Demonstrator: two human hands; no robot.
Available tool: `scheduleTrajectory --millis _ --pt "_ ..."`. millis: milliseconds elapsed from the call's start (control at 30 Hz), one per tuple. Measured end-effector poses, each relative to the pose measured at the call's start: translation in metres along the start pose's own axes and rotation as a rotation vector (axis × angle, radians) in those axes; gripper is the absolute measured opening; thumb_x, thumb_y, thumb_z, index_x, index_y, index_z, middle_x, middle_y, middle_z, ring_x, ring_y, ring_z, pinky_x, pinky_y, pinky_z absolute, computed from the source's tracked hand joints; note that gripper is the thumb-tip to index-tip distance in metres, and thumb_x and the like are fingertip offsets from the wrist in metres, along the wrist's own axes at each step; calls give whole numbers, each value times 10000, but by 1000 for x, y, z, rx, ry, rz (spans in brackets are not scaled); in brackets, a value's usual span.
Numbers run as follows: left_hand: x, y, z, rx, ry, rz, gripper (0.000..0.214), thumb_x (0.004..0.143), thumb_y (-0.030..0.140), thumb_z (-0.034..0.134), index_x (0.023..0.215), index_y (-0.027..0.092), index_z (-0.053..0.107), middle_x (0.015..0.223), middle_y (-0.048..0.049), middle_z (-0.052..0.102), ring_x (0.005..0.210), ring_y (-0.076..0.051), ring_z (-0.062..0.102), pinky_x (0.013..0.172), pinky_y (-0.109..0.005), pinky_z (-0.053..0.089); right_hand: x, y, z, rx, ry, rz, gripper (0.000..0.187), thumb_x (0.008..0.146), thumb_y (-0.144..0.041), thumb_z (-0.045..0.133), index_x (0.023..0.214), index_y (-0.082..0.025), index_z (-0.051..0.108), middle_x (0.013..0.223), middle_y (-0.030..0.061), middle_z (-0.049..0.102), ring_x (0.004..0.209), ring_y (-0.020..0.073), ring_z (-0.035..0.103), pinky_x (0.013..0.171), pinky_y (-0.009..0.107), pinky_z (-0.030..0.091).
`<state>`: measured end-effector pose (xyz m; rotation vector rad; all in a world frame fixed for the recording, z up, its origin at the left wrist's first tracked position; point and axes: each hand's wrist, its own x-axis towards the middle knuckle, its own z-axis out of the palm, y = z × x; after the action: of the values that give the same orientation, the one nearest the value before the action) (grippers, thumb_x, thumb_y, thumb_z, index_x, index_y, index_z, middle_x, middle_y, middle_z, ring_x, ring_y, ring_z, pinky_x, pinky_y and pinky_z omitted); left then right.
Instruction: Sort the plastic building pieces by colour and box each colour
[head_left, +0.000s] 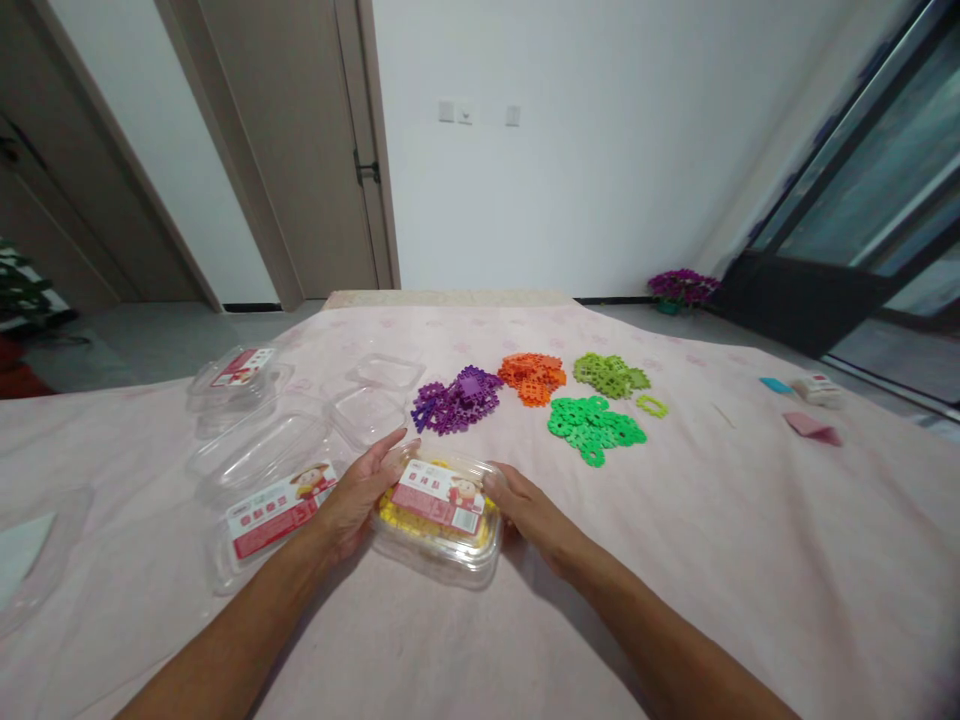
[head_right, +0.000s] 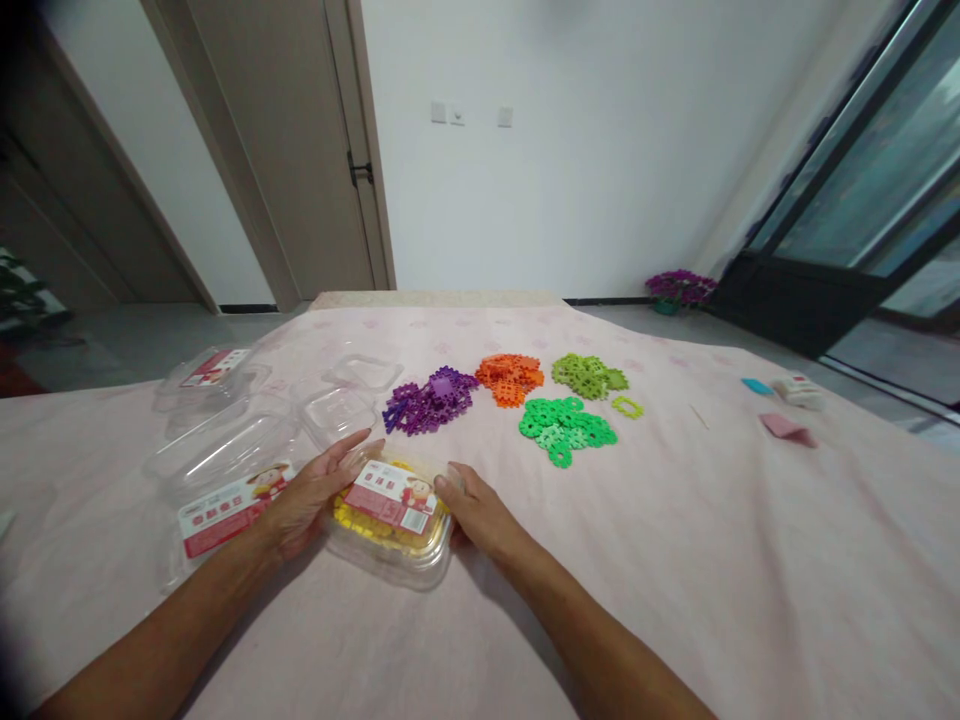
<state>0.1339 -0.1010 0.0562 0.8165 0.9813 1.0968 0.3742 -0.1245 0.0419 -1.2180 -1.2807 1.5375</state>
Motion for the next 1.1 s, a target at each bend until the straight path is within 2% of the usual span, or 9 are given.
scheduleTrajectory --millis 100,200,300,567,767,867,967,1033,1100 --pt "-3 4 4 48 24 -52 762 745 306 793 1420 163 469 1305 -161 656 999 -217 709 802 -266 561 -7 -7 -1 -80 -80 22 570 810 -654 630 1111 -170 639 839 50 689 679 169 592 548 236 419" --pt "-6 6 7 87 -18 -75 630 769 355 772 1325 144 562 1179 -135 722 961 -213 718 774 -244 552 -7 -13 -1 -175 -83 -49 469 860 -610 590 947 -155 664 714 24 638 651 153 547 558 229 397" --pt "-7 6 7 89 -69 -71 585 783 372 757 1299 156 584 1139 -118 737 963 -214 718 787 -253 551 -7 -19 0 -218 -126 -128 446 899 -573 542 872 -145 665 661 18 598 677 161 537 612 243 417" --pt "-9 3 5 -26 -92 -56 582 743 302 793 1265 142 592 1078 -127 747 899 -239 734 772 -314 573 -15 -31 8 -223 -134 -218 385 918 -485 500 994 -164 698 815 54 676 806 235 602 781 345 495" --pt "-12 5 4 -90 -106 -26 558 759 280 786 1261 147 583 1143 -144 726 915 -242 733 773 -319 583 -22 -26 0 -343 -83 -211 436 934 -540 481 1167 -192 604 1032 80 672 951 244 613 873 377 506" --pt "-12 5 2 -113 -116 7 575 751 245 789 1275 155 569 1178 -138 713 951 -244 726 809 -331 585 -22 -23 -1 -240 -112 -192 435 928 -547 506 1216 -226 562 1107 80 659 1018 234 614 902 381 507" --pt "-11 3 3 -149 -105 16 601 750 248 788 1297 153 557 1183 -136 711 974 -245 722 837 -338 583 -21 -23 6 -2 -113 -103 480 900 -557 555 1258 -237 530 1158 90 654 1030 247 638 864 408 529" --pt "-9 2 5 -178 -78 13 634 741 248 793 1317 156 543 1167 -135 719 969 -249 724 832 -342 586 -19 -23 12 149 -95 -48 543 852 -542 630 1289 -245 507 1185 99 652 1011 258 658 831 418 541" --pt "-6 1 7 -213 -60 20 673 724 244 805 1332 163 528 1161 -132 724 981 -259 722 832 -346 587 -15 -21 18 231 -44 -55 602 798 -489 702 1311 -252 493 1187 95 658 1000 255 667 858 426 534"
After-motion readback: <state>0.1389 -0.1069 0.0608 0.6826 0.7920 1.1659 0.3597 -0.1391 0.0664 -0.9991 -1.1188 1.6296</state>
